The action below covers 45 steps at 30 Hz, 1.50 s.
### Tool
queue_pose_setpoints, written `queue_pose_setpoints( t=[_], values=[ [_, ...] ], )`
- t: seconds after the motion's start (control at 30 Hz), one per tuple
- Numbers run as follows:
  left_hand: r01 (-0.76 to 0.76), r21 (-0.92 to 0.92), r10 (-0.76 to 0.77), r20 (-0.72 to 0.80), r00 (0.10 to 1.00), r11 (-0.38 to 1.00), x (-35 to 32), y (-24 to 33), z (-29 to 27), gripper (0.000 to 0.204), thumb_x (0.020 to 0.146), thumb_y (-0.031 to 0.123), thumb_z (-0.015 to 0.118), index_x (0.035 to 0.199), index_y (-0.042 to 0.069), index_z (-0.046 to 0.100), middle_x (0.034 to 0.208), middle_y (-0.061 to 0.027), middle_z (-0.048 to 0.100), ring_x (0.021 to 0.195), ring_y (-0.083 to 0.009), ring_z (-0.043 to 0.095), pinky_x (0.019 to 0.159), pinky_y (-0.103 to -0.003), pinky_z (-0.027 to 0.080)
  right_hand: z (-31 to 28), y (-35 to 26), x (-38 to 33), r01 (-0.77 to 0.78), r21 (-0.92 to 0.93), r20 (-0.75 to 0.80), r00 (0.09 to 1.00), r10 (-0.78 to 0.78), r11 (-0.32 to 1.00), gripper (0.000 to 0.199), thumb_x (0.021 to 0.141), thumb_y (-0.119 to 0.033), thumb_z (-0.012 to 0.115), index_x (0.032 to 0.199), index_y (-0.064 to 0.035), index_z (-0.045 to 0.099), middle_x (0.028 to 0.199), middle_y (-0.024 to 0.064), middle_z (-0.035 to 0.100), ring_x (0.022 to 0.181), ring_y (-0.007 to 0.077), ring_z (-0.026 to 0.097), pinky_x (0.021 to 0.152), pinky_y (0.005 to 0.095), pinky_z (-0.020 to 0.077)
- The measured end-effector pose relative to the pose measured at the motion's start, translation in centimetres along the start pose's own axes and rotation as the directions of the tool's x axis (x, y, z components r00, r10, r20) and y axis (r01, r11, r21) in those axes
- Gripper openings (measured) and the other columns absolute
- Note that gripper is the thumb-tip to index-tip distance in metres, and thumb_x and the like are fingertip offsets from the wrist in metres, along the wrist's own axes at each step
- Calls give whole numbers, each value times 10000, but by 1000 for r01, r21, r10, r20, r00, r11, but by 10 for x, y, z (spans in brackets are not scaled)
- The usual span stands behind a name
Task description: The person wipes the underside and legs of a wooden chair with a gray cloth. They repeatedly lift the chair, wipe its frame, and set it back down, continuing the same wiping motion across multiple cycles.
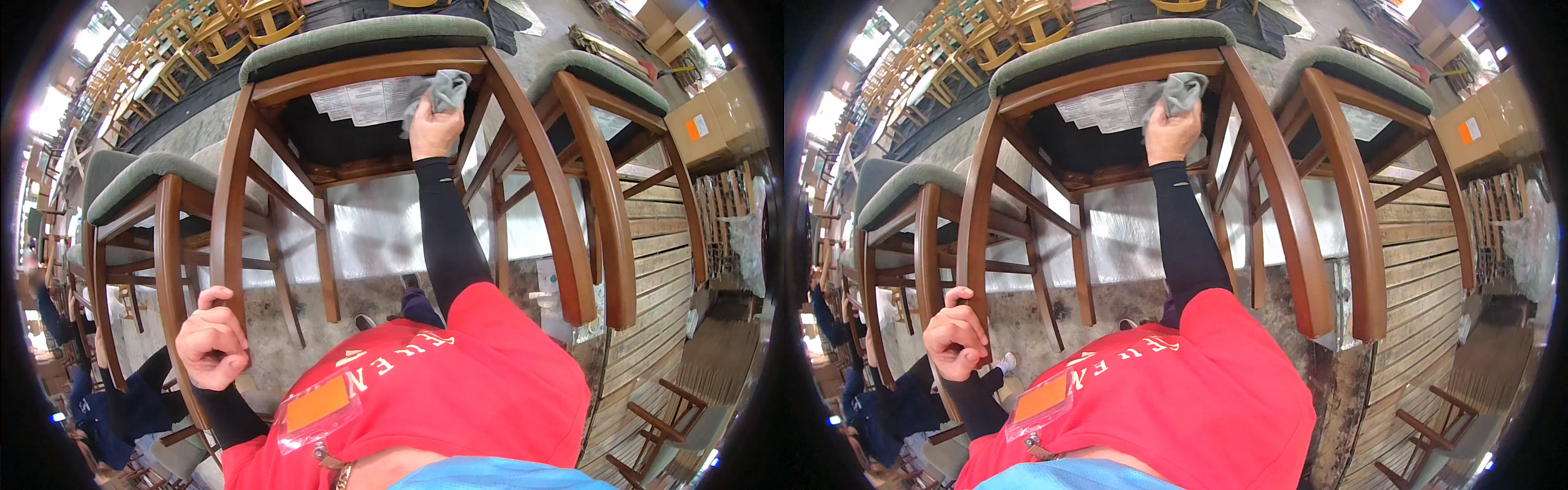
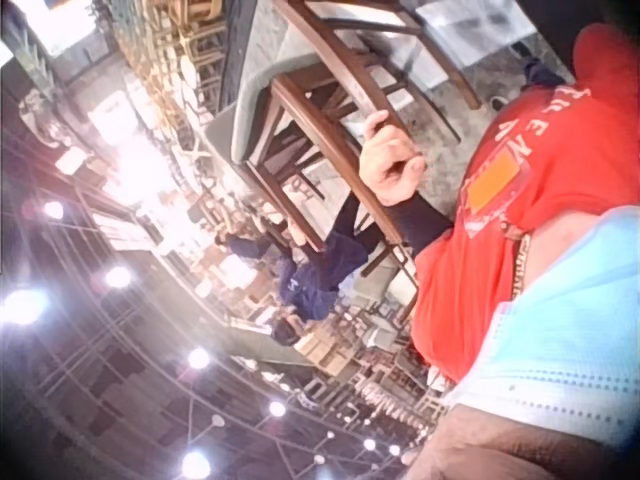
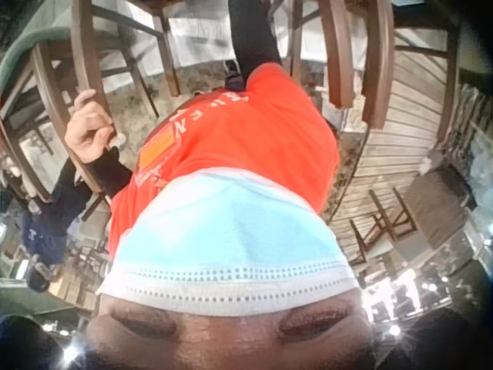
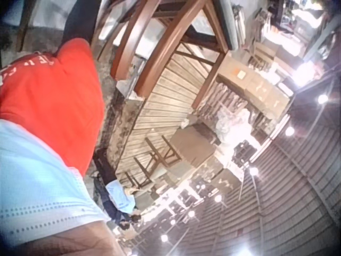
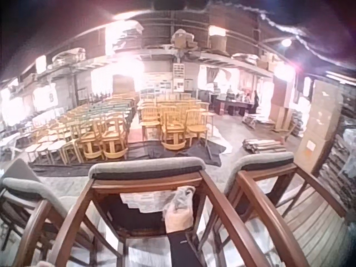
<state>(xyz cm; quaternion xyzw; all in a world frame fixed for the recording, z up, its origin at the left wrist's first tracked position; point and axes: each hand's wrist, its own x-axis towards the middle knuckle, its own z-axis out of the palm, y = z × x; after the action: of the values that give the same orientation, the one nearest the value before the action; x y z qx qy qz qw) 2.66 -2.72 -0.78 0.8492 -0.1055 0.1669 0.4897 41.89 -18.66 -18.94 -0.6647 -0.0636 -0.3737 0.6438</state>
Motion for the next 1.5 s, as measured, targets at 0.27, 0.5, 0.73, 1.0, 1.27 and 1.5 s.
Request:
queue_pose_setpoints(
  t=[0.27, 0.5, 0.73, 1.0, 1.27, 1.5],
  values=[
    [14, -34, -16, -56, 998, 999, -8, -9, -9, 401, 923, 361, 671, 620, 143, 524, 482, 44, 575, 493, -114, 573, 1008, -441, 366, 1, -4, -10, -136, 295, -27, 988, 151, 946, 236, 822, -59, 681, 1051, -11, 706, 1077, 164, 710, 974, 304, 698, 856, 376, 524],
    [11, -66, -17, -93, 995, 998, -10, -10, -5, 390, 935, 360, 656, 637, 143, 530, 482, 42, 576, 495, -116, 573, 1023, -447, 356, -6, -7, -18, -139, 54, -280, 949, 148, 989, 274, 796, 10, 624, 1065, 21, 674, 986, 120, 684, 939, 289, 675, 863, 406, 520],
    [-57, -92, 58, 16, 998, 994, -5, -17, -15, 275, 897, 257, 672, 684, 109, 580, 525, 32, 611, 516, -139, 602, 1036, -454, 347, 20, 10, 22, -86, 162, -343, 929, 138, 983, 255, 825, 21, 636, 1079, 52, 639, 1076, 147, 699, 1014, 267, 679, 947, 369, 495],
    [-46, -90, 48, 20, 999, 995, -12, -19, -17, 249, 884, 237, 675, 685, 112, 595, 525, 38, 611, 517, -140, 612, 1055, -468, 329, 6, 33, 6, 179, -245, -9, 982, -187, 953, 450, 765, -3, 635, 1200, -21, 521, 1183, 205, 498, 1045, 402, 570, 971, 458, 452],
    [-108, -136, 109, 1, 994, 985, -21, -25, -15, 312, 896, 308, 717, 685, 115, 593, 521, 36, 599, 527, -141, 621, 1052, -504, 300, -39, 92, -90, 30, -726, 315, 903, 293, 687, 522, 667, -50, 769, 1127, -107, 531, 1151, 157, 508, 996, 414, 617, 829, 518, 522],
    [-75, -93, 83, 94, 992, 993, -25, -19, -24, 303, 904, 338, 721, 713, 125, 620, 577, 35, 631, 591, -136, 646, 1054, -506, 270, 17, 56, -196, 65, -667, 538, 731, 419, 743, 529, 750, -117, 655, 1271, -66, 576, 1392, 201, 515, 1125, 369, 622, 874, 455, 534]
  ],
)
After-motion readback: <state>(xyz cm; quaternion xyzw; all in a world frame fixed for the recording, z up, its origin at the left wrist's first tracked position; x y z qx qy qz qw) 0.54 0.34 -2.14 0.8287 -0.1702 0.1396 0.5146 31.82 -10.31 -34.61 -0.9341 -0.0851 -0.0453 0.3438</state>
